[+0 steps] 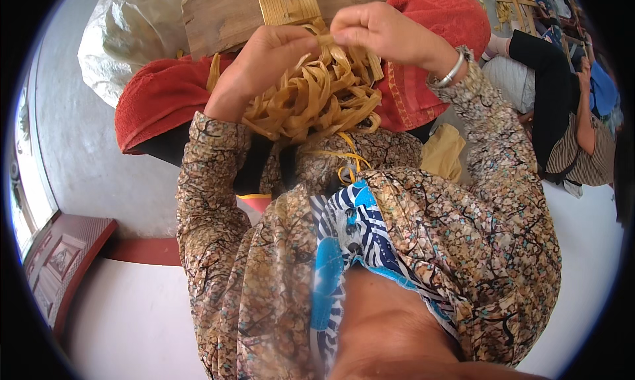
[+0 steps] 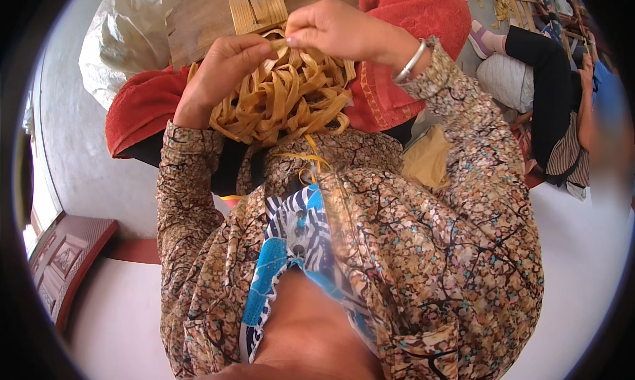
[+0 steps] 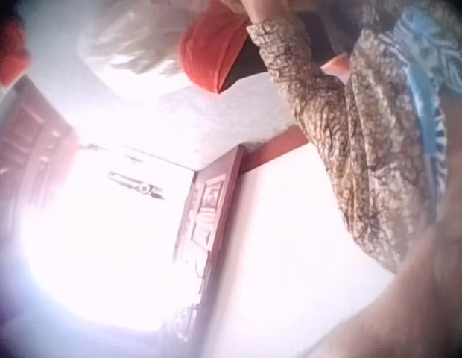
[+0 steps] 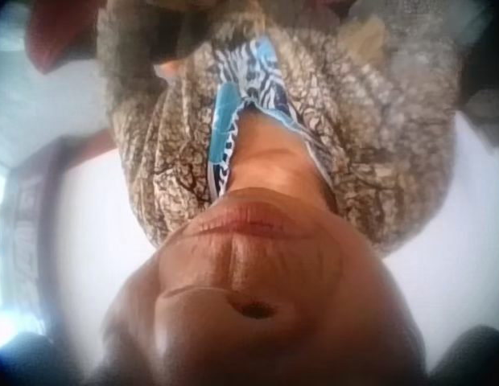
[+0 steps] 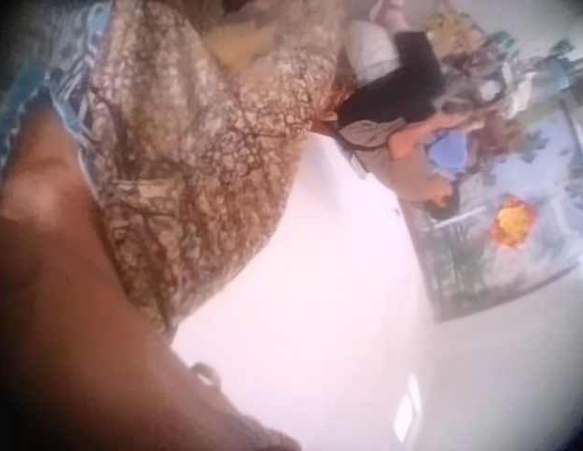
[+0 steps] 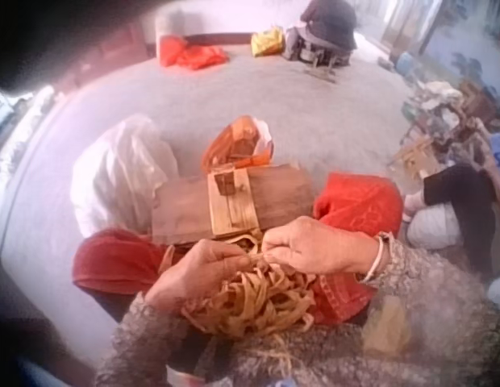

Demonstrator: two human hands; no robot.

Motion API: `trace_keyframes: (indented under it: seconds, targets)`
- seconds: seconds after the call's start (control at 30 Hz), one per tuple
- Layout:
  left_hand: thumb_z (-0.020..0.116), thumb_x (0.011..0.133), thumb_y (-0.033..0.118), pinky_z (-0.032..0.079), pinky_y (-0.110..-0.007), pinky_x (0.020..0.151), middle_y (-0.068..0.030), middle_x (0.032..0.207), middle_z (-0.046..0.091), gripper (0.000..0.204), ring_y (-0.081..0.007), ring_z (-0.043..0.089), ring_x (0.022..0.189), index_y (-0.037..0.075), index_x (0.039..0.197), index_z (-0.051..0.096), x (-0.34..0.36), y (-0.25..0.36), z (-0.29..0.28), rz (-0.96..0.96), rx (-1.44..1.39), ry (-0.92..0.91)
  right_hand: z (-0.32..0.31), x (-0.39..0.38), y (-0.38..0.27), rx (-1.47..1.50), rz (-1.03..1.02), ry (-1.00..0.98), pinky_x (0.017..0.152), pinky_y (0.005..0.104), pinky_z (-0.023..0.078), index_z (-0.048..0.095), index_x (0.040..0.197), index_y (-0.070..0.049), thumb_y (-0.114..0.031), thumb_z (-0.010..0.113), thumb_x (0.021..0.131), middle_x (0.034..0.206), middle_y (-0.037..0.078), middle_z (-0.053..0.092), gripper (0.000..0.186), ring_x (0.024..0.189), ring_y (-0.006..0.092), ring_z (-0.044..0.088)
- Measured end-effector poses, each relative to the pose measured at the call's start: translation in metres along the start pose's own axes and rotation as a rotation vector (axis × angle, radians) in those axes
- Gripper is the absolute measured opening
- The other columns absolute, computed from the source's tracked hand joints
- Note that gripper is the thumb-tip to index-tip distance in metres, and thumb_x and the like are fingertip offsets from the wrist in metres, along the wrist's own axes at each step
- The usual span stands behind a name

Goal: The person weaves a basket by hand, interlacing long tan strips of material around a wooden frame. They repeatedly pull, tuck, and tighten the strips to form the basket structure.

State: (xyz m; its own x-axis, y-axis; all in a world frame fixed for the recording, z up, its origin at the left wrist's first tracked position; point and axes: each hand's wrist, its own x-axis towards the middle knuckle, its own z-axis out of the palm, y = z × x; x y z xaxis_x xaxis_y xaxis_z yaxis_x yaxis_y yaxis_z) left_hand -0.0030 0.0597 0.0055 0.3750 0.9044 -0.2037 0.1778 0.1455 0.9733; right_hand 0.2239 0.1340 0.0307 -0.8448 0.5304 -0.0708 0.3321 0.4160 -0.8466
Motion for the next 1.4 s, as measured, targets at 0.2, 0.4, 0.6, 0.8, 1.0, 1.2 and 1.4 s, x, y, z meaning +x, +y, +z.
trace_keyframes:
  seconds: [0.2,0.4,0.6,0.8,1.0,1.2,1.4]
  targets:
    - [0.057,0.094,0.018,0.035,-0.019,0.054,0.0065,0.069,0.053,0.023,-0.0017,0.043,0.062,0.000,0.101,0.068,0.017,-0.002,-0.030,-0.050,-0.191,0.251,0.003,0.029,0.013,0.521,0.168,0.284,0.059,0.0195,0.049,0.061,0.104,-0.001,-0.018,0.055,0.097,0.080,0.000,0.061,0.019,0.067,0.0056,0.059]
    - [0.055,0.096,0.017,0.025,-0.016,0.044,0.0055,0.070,0.052,0.016,0.0007,0.035,0.050,0.004,0.096,0.063,0.037,-0.004,-0.047,0.040,-0.117,0.390,0.005,0.055,0.023,0.378,0.163,0.473,0.057,0.0193,0.048,0.063,0.101,-0.003,-0.019,0.057,0.096,0.075,-0.004,0.057,0.018,0.063,0.0028,0.053]
    - [0.058,0.093,0.017,0.032,-0.019,0.050,0.0033,0.070,0.055,0.014,-0.0026,0.042,0.056,0.004,0.093,0.064,0.055,-0.024,-0.054,0.025,-0.052,0.471,0.009,0.070,0.051,0.165,0.050,0.491,0.060,0.0218,0.047,0.064,0.098,-0.003,-0.018,0.057,0.095,0.073,-0.002,0.058,0.017,0.065,0.0035,0.053]
    - [0.061,0.089,0.014,0.048,-0.027,0.064,-0.0047,0.075,0.064,0.015,-0.0108,0.058,0.069,0.000,0.091,0.065,0.063,-0.061,-0.067,0.071,0.536,0.710,0.020,0.059,0.075,-0.293,-0.058,0.578,0.069,0.0383,0.049,0.067,0.090,-0.006,-0.018,0.058,0.088,0.084,0.009,0.067,0.015,0.074,0.0261,0.062]
    - [0.059,0.092,0.014,0.041,-0.022,0.049,-0.0016,0.069,0.056,0.013,-0.0077,0.049,0.055,0.001,0.093,0.058,0.030,-0.020,-0.017,-0.012,-0.138,0.491,0.021,0.024,0.013,-0.826,-0.262,0.749,0.076,0.0344,0.048,0.067,0.089,-0.008,-0.020,0.060,0.089,0.093,0.007,0.065,0.014,0.088,0.0242,0.060]
    - [0.054,0.097,0.021,0.030,-0.020,0.040,0.0025,0.063,0.048,0.017,-0.0047,0.039,0.046,0.005,0.093,0.054,0.011,0.019,0.030,-0.023,-0.402,0.237,0.033,0.039,-0.017,-0.642,0.042,0.593,0.070,0.0313,0.048,0.065,0.089,-0.005,-0.022,0.059,0.092,0.082,0.003,0.062,0.018,0.076,0.0181,0.060]
    - [0.057,0.095,0.015,0.033,-0.019,0.051,0.0054,0.065,0.053,0.020,-0.0008,0.042,0.059,-0.002,0.089,0.066,-0.042,0.055,-0.002,0.129,0.133,0.339,0.047,0.002,-0.042,0.000,-0.045,0.221,0.064,0.0312,0.048,0.065,0.078,-0.006,-0.027,0.062,0.088,0.063,0.008,0.060,0.023,0.062,0.0182,0.060]
